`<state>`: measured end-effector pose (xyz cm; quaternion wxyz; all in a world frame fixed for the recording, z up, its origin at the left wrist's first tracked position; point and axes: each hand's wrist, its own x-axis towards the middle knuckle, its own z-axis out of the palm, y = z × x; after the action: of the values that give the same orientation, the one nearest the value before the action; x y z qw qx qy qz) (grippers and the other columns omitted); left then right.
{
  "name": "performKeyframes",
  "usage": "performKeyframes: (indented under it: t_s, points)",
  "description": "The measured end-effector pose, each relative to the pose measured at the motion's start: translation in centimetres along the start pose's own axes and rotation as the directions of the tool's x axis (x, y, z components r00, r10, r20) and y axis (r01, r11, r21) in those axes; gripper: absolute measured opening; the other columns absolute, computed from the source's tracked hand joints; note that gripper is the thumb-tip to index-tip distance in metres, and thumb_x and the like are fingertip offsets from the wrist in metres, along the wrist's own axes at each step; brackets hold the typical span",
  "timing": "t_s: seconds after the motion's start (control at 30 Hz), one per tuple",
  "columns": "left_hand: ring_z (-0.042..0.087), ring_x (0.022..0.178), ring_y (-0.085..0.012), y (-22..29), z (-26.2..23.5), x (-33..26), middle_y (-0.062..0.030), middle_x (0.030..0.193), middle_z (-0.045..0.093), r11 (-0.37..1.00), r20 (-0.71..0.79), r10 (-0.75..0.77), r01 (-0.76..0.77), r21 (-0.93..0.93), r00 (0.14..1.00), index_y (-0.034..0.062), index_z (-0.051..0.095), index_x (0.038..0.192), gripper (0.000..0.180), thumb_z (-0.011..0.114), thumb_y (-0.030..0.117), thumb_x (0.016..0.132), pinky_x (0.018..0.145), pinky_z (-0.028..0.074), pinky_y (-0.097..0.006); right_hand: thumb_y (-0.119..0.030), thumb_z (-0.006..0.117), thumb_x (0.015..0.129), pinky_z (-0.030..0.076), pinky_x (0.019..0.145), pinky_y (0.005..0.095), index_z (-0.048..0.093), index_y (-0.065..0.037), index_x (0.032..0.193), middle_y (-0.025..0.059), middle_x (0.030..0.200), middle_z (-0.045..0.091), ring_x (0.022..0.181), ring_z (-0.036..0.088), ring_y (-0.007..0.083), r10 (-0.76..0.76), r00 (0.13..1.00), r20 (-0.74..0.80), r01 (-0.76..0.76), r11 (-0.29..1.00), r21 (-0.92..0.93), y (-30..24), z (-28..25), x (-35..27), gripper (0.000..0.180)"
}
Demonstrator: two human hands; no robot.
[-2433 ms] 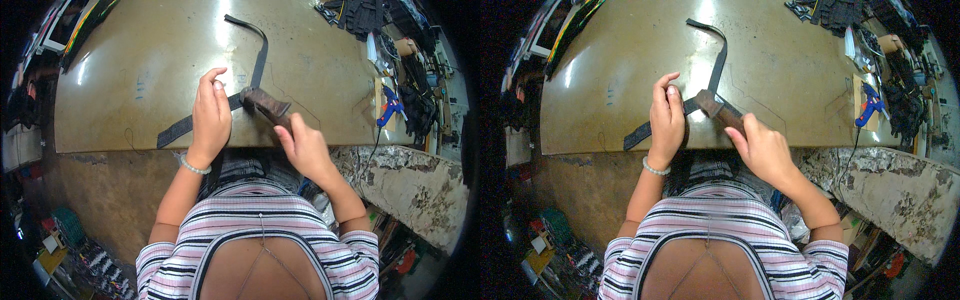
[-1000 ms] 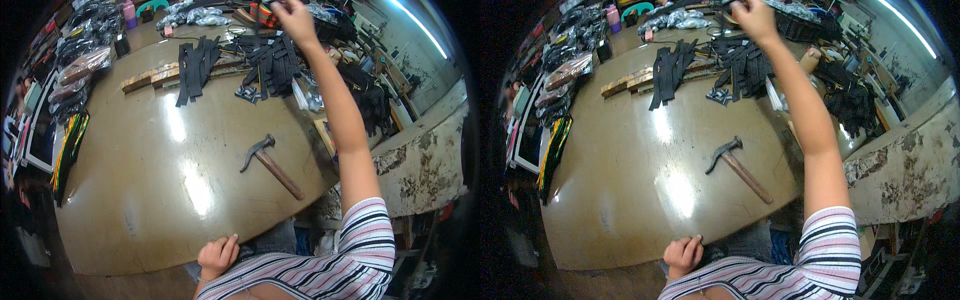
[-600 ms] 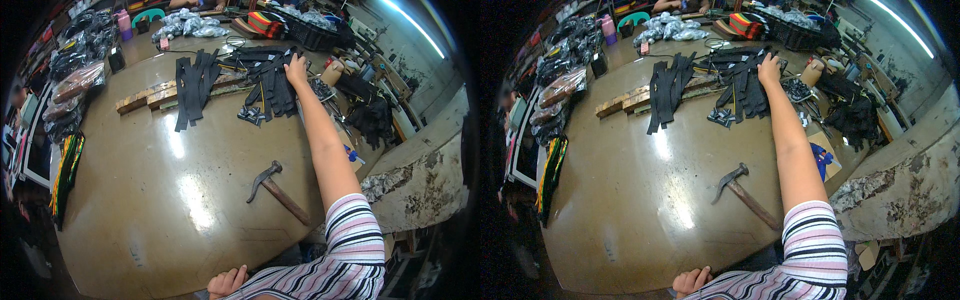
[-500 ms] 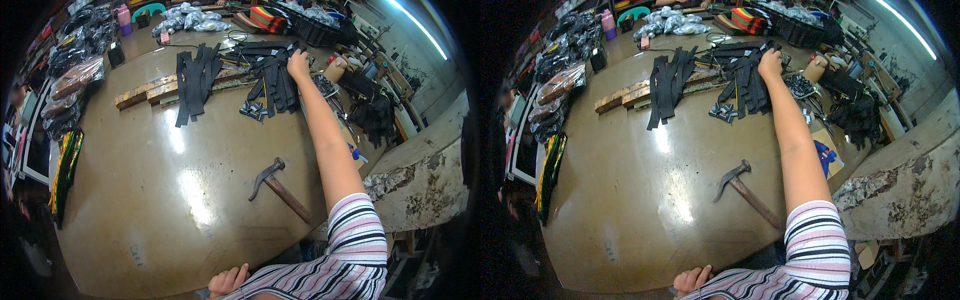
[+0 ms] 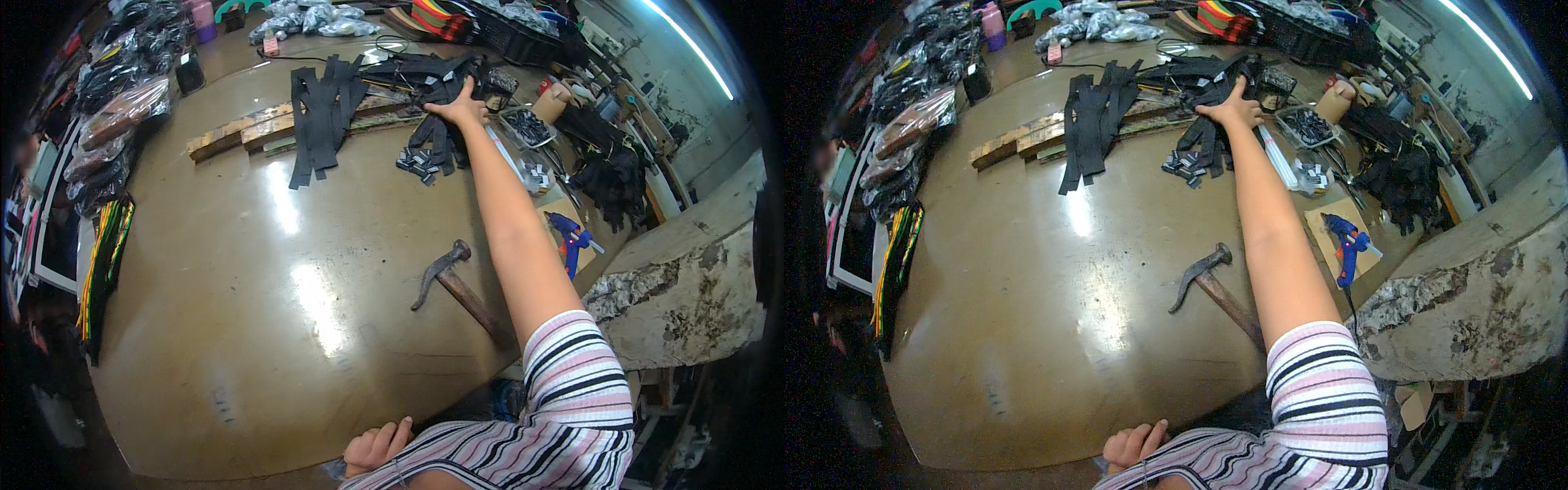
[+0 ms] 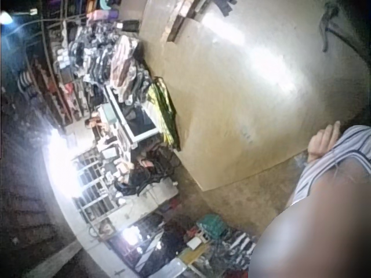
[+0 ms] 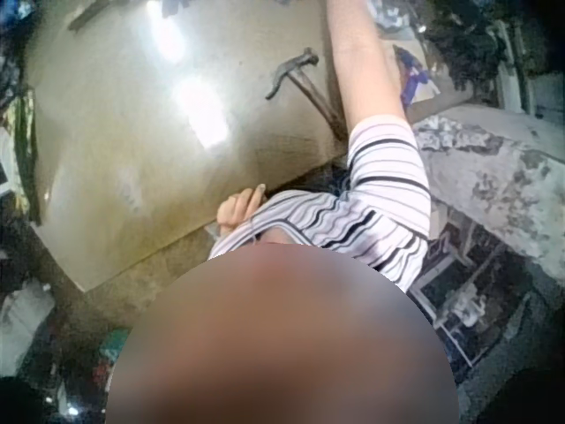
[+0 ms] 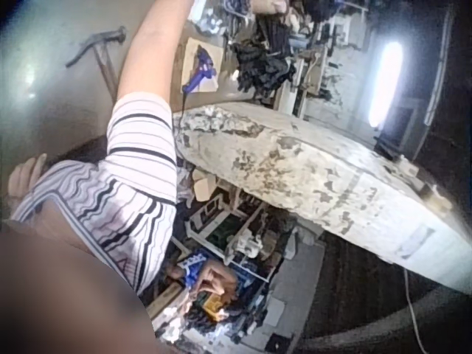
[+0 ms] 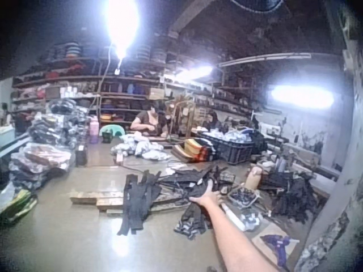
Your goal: The person assembles fabric straps by applying hot glue to join patterned and black webbing pieces, then attaches small metal buckles. They bundle the finished straps with a rubber band and continue assembling additional units.
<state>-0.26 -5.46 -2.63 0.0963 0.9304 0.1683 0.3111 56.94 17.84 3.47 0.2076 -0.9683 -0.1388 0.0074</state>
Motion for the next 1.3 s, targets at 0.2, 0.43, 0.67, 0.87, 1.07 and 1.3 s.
performKeyframes:
  t_s: [0.2,0.43,0.67,0.87,1.07,1.3]
  points:
    - [0.054,0.054,-0.0112,-0.2,0.8,-1.1,0.0028,0.082,0.064,1.0,-0.013,-0.005,0.006,0.02,1.0,0.02,0.075,0.105,0.032,0.072,0.026,0.073,0.047,0.039,-0.025,-0.058,0.087,0.058,0.032,0.11,0.0532,0.004,-0.033,0.157,0.0174,0.145,0.05,0.135,0.047,0.0352,0.035,0.999,0.003,-0.035,0.997,-0.064,-0.3,-0.9,1.8,0.131]
    - [0.055,0.057,-0.0114,-0.1,-0.2,-0.3,0.0035,0.085,0.063,1.0,0.05,0.002,-0.004,0.026,0.999,0.0209,0.074,0.106,0.033,0.072,0.026,0.073,0.048,0.04,-0.025,-0.053,0.088,0.061,0.036,0.106,0.052,0.013,-0.033,0.154,0.0167,0.139,0.056,0.128,0.053,0.0374,0.069,0.996,-0.054,-0.073,0.994,-0.081,-0.7,0.2,2.7,0.121]
    - [0.058,0.06,-0.0154,0.6,-1.6,1.7,-0.0038,0.089,0.065,0.995,-0.068,-0.071,0.066,-0.071,0.995,0.0134,0.072,0.113,0.038,0.066,0.022,0.076,0.047,0.043,-0.028,-0.044,0.088,0.062,0.046,0.1,0.0475,0.019,-0.027,0.15,0.0151,0.127,0.063,0.118,0.062,0.0335,-0.036,0.995,-0.093,0.034,0.999,-0.024,-0.2,-0.1,3.3,0.114]
    - [0.054,0.059,-0.0122,0.0,-1.1,0.4,0.0014,0.087,0.062,0.999,0.048,-0.023,0.025,-0.034,0.999,0.0161,0.072,0.11,0.033,0.066,0.022,0.078,0.047,0.039,-0.026,-0.044,0.086,0.062,0.05,0.098,0.0447,0.015,-0.027,0.154,0.016,0.131,0.061,0.118,0.062,0.0334,-0.082,0.99,-0.117,0.081,0.997,-0.013,-1.1,-3.9,4.5,0.119]
    - [0.054,0.062,-0.0077,-0.3,0.5,-1.2,0.0068,0.09,0.06,0.998,0.046,0.025,-0.028,0.06,0.999,0.0207,0.07,0.112,0.038,0.065,0.024,0.075,0.047,0.037,-0.022,-0.047,0.086,0.06,0.05,0.099,0.047,0.017,-0.024,0.154,0.0186,0.134,0.059,0.119,0.061,0.0349,-0.169,0.961,-0.218,0.154,0.985,-0.084,-3.2,-10.4,5.5,0.119]
    - [0.055,0.061,-0.0096,-0.1,0.7,-0.2,0.0052,0.084,0.062,0.999,-0.065,-0.03,0.031,0.013,0.997,0.0197,0.072,0.107,0.026,0.066,0.023,0.081,0.046,0.038,-0.023,-0.039,0.084,0.056,0.05,0.098,0.0452,0.027,-0.014,0.152,0.0265,0.131,0.059,0.117,0.061,0.0395,-0.441,0.8,-0.406,0.452,0.889,-0.074,-8.1,-20.1,1.3,0.115]
